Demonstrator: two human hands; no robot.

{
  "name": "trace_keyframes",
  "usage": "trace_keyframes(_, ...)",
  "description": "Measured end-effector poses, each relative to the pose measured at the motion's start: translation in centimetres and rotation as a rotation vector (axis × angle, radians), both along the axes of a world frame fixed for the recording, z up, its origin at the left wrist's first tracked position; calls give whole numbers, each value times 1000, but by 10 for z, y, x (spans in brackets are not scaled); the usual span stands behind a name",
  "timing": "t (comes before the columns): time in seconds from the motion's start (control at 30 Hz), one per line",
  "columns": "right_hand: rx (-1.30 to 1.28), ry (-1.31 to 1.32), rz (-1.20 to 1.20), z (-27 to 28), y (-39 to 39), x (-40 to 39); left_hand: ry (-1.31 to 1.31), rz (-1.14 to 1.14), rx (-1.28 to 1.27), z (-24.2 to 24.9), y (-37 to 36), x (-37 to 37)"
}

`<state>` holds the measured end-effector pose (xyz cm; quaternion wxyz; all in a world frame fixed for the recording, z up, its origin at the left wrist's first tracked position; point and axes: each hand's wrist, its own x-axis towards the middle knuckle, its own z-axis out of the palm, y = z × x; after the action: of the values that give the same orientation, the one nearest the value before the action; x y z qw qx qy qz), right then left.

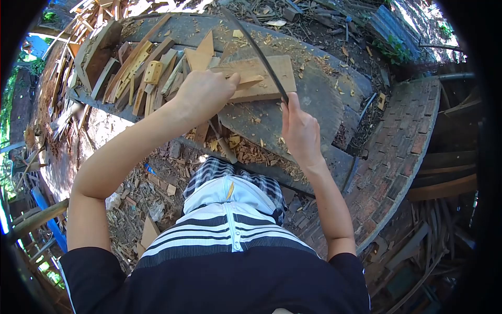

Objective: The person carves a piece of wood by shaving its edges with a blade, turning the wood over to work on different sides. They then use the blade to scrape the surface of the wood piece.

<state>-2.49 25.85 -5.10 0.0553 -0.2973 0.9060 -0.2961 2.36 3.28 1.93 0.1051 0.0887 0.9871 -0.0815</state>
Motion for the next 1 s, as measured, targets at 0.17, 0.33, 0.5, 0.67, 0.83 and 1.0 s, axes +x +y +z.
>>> trace_keyframes(0.17,216,-66,13,-68,16,-14,-23,9,-10,-2,-5,1)
trace_keyframes(0.33,172,-97,-5,-87,16,-6,7,49,417,-11,-46,0)
trace_keyframes(0.5,133,-48,-37,-95,14,-2,-669,670,1076,-20,-99,-11)
trace_keyframes(0.67,138,-22,-54,-97,14,-2,-651,1051,1459,-35,-98,3)
trace_keyframes(0.83,158,-1,-62,-95,13,0,-849,869,1620,-67,-125,10)
trace_keyframes(1.0,177,-16,-69,-98,14,-1,-471,1039,1897,-74,-91,19)
